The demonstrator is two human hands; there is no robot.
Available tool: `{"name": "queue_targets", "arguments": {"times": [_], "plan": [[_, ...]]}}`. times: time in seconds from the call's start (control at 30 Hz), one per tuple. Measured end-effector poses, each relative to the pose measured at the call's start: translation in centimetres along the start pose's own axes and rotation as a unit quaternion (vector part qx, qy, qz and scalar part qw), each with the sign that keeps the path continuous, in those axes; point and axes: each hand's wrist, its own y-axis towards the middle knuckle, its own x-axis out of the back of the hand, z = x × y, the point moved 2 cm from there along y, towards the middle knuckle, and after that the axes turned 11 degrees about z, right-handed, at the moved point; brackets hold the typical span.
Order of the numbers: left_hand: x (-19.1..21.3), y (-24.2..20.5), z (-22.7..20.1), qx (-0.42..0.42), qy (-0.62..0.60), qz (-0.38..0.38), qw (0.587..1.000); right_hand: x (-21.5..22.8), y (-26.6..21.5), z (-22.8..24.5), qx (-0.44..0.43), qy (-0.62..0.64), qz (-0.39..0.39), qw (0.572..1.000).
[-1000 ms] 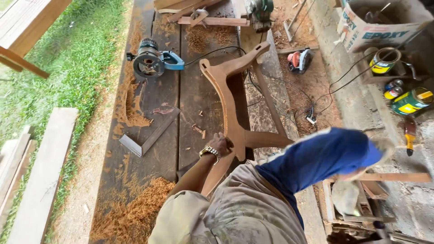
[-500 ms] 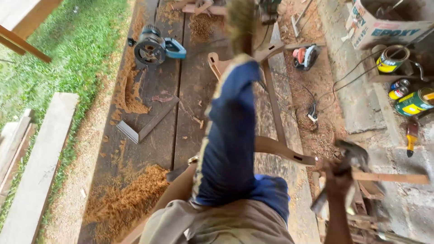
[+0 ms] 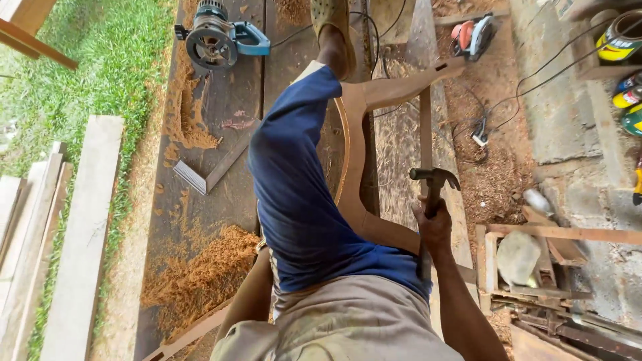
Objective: The person assembles a wooden chair frame, hammering wooden dowels into the joints with a claw hammer. They reposition and flip the frame on the workbench and on their lap to reach different joints, driving pegs one at a time by hand.
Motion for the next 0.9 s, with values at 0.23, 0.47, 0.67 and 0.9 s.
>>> {"name": "queue_targets", "arguments": {"times": [0.23, 0.47, 0.67, 0.9], "plan": [[5.4, -0.1, 2.8, 0.024, -0.033, -0.028, 0.999, 1.6, -2.3, -0.9, -0.074, -0.094, 0.008, 0.993], [23.1, -12.8, -10.3, -0.01, -0.205, -0.192, 0.96, 2.6, -2.4, -2.8, -0.16, -0.093, -0.005, 0.983], [34.8, -25.4, -22.3, -0.205, 0.018, -0.459, 0.864, 4.0, -0.4, 3.8, -0.251, -0.124, 0.013, 0.96], [31.1, -15.5, -33.3, -0.529, -0.217, -0.361, 0.736, 3.1, 1.6, 3.9, -0.253, -0.075, 0.031, 0.964]]}}
